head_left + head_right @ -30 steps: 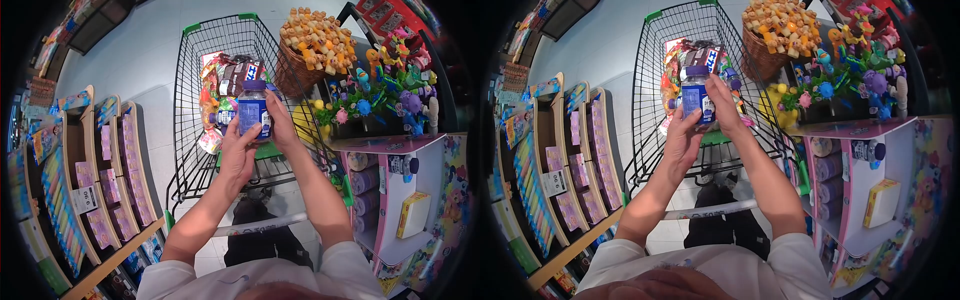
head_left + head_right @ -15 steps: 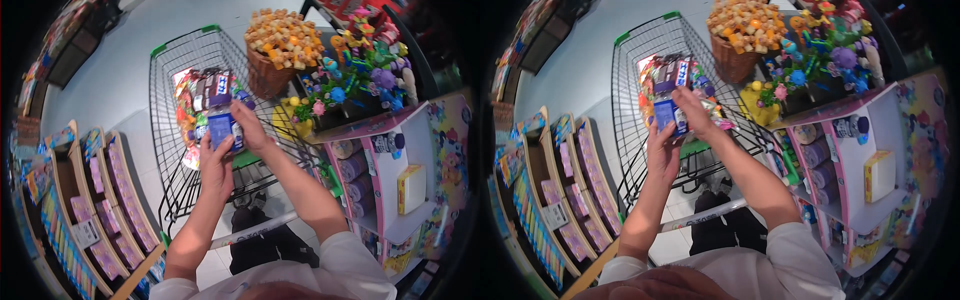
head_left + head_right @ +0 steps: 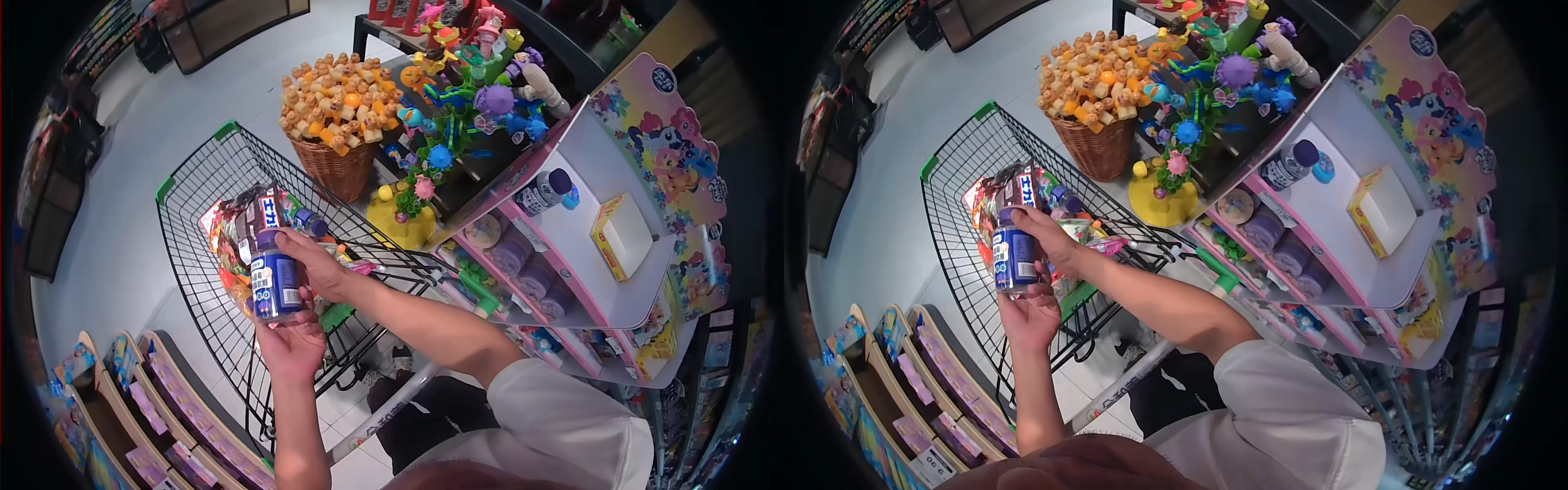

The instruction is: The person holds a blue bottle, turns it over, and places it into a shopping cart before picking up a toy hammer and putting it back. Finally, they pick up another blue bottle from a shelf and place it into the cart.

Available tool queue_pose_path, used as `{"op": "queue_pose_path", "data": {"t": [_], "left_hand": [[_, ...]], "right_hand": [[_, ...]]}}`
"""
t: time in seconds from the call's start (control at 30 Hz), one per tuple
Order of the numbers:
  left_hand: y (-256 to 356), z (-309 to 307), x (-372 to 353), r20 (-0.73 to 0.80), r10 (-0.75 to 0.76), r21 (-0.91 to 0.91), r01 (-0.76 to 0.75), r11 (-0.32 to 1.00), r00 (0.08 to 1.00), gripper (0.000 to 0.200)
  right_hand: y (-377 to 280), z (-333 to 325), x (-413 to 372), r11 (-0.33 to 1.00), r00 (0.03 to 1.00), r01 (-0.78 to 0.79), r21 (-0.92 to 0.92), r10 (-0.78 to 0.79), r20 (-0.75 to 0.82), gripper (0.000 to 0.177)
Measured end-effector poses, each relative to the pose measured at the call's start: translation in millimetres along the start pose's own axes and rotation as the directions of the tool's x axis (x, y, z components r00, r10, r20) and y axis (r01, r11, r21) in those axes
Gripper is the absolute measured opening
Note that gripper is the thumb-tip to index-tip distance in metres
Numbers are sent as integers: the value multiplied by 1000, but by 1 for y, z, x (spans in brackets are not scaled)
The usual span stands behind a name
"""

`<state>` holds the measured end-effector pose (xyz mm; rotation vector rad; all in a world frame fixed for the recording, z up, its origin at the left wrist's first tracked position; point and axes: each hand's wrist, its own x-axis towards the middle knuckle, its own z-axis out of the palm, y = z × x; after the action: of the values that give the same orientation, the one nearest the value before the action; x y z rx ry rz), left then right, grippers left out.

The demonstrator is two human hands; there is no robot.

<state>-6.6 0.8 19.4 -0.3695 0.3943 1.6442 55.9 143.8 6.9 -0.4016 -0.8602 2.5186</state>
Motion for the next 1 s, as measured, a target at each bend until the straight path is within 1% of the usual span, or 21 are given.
{"op": "queue_pose_path", "data": {"t": [0.03, 0.07, 0.1, 0.17, 0.2, 0.23, 0.27, 0.3, 0.33, 0.37, 0.4, 0.43, 0.53, 0.57, 0.63, 0.7, 0.77, 0.83, 0.9, 0.93, 1.0], "left_hand": [[1, -3, 1, 35, -28, -24, 29, 999, 999, 61], [1, -6, 2, 2, 13, 30, -13, 999, 1000, 57], [3, -6, 2, 18, -17, -15, 17, 1000, 1000, 56], [6, -7, -1, 38, -66, -111, 70, 991, 997, 55], [4, 0, -2, -14, -70, -150, 67, 986, 997, 53], [4, -2, -2, 53, -102, -88, 107, 990, 993, 52], [3, -4, -3, 51, -165, -187, 171, 967, 985, 54], [2, -8, -1, 121, -214, -203, 235, 950, 969, 56], [-2, 3, -6, 46, -211, -176, 216, 961, 976, 65], [-6, 0, -3, 85, -201, -124, 210, 970, 976, 75], [-6, 3, -2, 49, -220, -138, 225, 964, 974, 77], [-5, 2, 0, 21, -233, -124, 234, 964, 972, 72], [-5, -4, 7, 2, -207, -100, 206, 973, 978, 56], [-3, -6, 7, -16, -188, -93, 186, 978, 982, 51], [3, -7, 2, -47, -143, -80, 139, 987, 989, 42], [2, -5, 6, -50, -136, -71, 132, 989, 989, 34], [1, -4, 5, -76, -121, -67, 116, 991, 990, 35], [-1, 0, 4, -57, -143, -81, 138, 987, 988, 31], [-3, -2, 5, -56, -139, -69, 135, 988, 989, 31], [-5, 0, 5, -77, -123, -64, 118, 991, 989, 31], [-5, -4, 5, -17, -134, -34, 134, 990, 991, 29]], "right_hand": [[0, 0, 1, 1000, 1000, 6, 0, -6, 8, 51], [-1, 2, 0, 1000, 1000, 18, -12, -18, 3, 49], [-3, 5, 0, 999, 1000, 27, -24, -27, 0, 47], [-7, 4, -4, 988, 999, 40, -150, -43, -20, 49], [-6, 2, -3, 983, 999, 40, -180, -45, -23, 49], [-5, 6, -1, 980, 999, 26, -197, -30, -17, 49], [-6, 5, -3, 965, 997, 1, -264, -21, -72, 48], [-1, -3, 1, 921, 982, 71, -384, -132, -136, 47], [-5, -5, 4, 906, 960, 233, -353, -271, -62, 46], [-8, -11, 9, 889, 925, 340, -308, -375, -60, 44], [-18, -12, 8, 809, 874, 417, -414, -482, -64, 44], [-26, -11, 7, 699, 803, 477, -533, -593, -59, 43], [-29, -10, 9, 574, 766, 427, -699, -640, -58, 39], [-20, -23, 17, 556, 759, 497, -666, -651, 22, 39], [-21, -25, 16, 726, 802, 545, -419, -597, 8, 33], [-27, -21, 12, 803, 807, 533, -267, -577, -124, 31], [-22, -23, 14, 766, 786, 494, -412, -596, -166, 23], [-17, -20, 14, 771, 842, 361, -524, -511, -171, 21], [-20, -7, 0, 601, 905, 117, -790, -393, -165, 19], [-9, -11, 1, 528, 915, 125, -840, -389, -107, 16], [3, -8, -4, 314, 888, 237, -919, -455, 73, 15]]}}
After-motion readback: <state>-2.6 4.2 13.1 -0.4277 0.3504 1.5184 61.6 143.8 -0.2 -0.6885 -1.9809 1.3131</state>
